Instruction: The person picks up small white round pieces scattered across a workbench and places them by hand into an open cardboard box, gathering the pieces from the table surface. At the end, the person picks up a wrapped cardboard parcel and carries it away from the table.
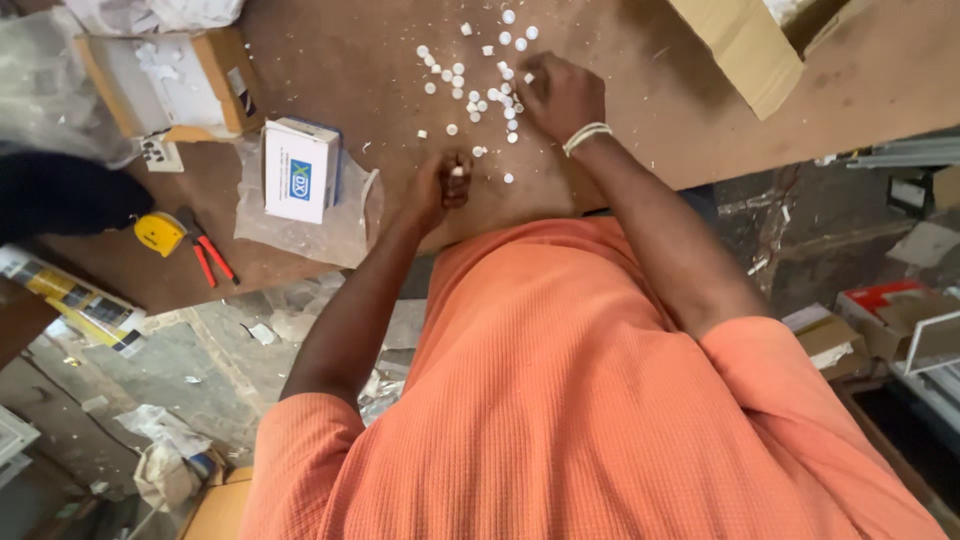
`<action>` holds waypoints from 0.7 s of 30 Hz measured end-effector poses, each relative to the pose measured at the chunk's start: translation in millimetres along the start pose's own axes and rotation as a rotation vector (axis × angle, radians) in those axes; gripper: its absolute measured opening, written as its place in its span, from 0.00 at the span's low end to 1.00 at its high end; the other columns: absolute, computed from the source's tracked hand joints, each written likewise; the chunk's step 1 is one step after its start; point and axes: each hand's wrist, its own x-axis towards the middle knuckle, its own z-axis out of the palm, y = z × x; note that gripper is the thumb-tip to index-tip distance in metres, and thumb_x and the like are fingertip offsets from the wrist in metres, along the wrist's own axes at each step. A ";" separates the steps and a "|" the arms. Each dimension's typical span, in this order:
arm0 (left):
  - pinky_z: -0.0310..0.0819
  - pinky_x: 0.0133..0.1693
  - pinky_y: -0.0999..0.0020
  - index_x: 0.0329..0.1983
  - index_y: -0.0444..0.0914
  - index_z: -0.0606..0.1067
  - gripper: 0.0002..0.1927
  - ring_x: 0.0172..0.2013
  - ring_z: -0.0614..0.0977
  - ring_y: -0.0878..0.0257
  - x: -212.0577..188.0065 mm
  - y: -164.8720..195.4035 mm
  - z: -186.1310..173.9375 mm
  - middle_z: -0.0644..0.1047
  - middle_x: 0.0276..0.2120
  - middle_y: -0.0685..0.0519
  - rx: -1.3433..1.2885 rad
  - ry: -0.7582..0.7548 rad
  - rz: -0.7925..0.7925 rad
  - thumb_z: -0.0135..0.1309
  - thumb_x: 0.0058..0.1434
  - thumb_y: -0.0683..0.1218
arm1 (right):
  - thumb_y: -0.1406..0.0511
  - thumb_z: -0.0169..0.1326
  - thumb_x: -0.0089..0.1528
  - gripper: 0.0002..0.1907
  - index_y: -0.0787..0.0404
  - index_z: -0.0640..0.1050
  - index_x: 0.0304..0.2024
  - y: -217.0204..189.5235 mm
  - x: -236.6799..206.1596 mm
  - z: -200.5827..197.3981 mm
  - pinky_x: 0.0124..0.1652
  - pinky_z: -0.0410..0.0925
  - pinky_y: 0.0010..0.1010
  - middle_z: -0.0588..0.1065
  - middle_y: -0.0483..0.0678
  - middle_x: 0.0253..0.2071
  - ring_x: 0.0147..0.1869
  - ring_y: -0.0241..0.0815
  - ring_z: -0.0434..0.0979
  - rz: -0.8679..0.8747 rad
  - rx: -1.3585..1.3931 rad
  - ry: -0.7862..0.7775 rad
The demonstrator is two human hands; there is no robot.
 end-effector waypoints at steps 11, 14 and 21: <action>0.70 0.31 0.65 0.36 0.36 0.81 0.17 0.27 0.78 0.64 13.2 7.8 29.0 0.79 0.26 0.52 1.051 0.494 0.472 0.55 0.71 0.54 | 0.58 0.62 0.65 0.10 0.57 0.82 0.39 -8.2 5.8 -5.8 0.38 0.72 0.41 0.81 0.50 0.36 0.36 0.51 0.81 -0.076 -0.071 -0.124; 0.73 0.33 0.60 0.37 0.38 0.82 0.14 0.28 0.81 0.57 36.5 32.9 57.8 0.80 0.27 0.48 1.357 0.620 0.645 0.58 0.68 0.53 | 0.61 0.63 0.63 0.09 0.60 0.82 0.40 3.9 -12.1 -12.2 0.34 0.70 0.34 0.79 0.50 0.32 0.32 0.45 0.79 0.006 0.153 -0.116; 0.77 0.36 0.56 0.36 0.42 0.82 0.08 0.36 0.84 0.52 81.4 66.8 83.5 0.82 0.36 0.52 1.667 0.559 1.055 0.63 0.56 0.48 | 0.64 0.60 0.64 0.11 0.66 0.77 0.41 41.6 -108.6 -32.5 0.31 0.59 0.23 0.69 0.41 0.29 0.29 0.31 0.64 0.615 1.409 -0.095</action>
